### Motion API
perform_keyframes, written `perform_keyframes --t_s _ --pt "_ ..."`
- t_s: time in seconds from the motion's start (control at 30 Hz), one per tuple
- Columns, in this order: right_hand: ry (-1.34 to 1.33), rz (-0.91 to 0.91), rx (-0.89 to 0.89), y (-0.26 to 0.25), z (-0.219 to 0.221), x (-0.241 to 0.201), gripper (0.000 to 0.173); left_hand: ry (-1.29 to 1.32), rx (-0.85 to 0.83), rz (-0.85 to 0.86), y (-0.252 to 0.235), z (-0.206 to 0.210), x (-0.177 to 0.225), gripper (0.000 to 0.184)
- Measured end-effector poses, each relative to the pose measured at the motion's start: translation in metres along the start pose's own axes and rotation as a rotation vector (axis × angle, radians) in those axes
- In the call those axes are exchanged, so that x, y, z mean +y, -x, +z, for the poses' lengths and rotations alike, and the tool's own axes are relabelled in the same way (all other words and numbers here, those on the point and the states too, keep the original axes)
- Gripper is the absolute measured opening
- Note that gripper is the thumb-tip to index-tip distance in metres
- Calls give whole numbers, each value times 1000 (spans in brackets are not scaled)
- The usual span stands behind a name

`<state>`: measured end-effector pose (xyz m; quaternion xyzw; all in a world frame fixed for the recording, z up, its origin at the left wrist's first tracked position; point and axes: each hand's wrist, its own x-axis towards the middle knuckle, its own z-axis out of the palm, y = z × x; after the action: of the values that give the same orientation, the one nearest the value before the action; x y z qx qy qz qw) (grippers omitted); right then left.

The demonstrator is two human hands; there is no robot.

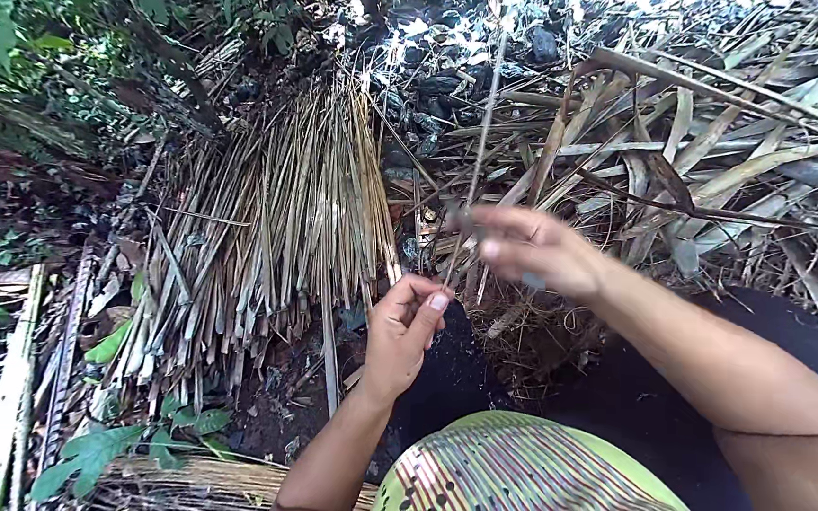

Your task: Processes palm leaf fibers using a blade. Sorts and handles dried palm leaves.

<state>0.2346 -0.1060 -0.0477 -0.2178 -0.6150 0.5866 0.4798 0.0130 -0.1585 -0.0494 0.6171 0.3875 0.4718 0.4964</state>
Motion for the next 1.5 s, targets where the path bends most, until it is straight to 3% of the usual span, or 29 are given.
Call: perform_keyframes --t_s 0.13,0.27,0.33,0.57,0.63,0.7,0.87,0.93,1.03,1.1,1.17,1.23,1.3,1.5 --pt "-89 -91 52 -6 -31 -13 40 68 -31 -52 6 -5 -4 13" --pt "-116 202 -218 8 9 10 41 94 17 -41 0 -7 -3 16" --pt "-96 237 -288 6 13 13 36 65 4 -25 0 -12 -4 15" --pt "139 -147 218 -7 -73 -32 38 90 -128 -142 21 -36 -11 8" --pt "106 -196 285 -6 -82 -37 36 155 -149 -203 20 -36 -12 9" --pt "31 -113 204 -3 -62 -33 38 292 -170 -265 14 -34 -13 11" --pt "-147 316 -312 11 21 18 41 689 -248 -449 2 -35 -14 8" --pt "-128 296 -237 8 11 7 41 774 -329 -512 6 -43 -19 8" --pt "-137 99 10 -3 -36 -17 44 839 -372 -580 16 -51 -28 9" --pt "-158 44 69 -5 -46 -22 44 802 -369 -552 17 -52 -32 10" --pt "-207 172 27 1 -20 -7 47 655 -299 -466 14 -46 -29 10" --pt "-214 367 -143 8 18 17 43 482 -174 -358 10 -39 -24 8" --pt "-189 445 -267 8 33 22 40 337 -89 -259 13 -37 -24 8" --pt "-146 64 54 -5 -38 -13 41 60 -108 -181 41 -54 -39 11"
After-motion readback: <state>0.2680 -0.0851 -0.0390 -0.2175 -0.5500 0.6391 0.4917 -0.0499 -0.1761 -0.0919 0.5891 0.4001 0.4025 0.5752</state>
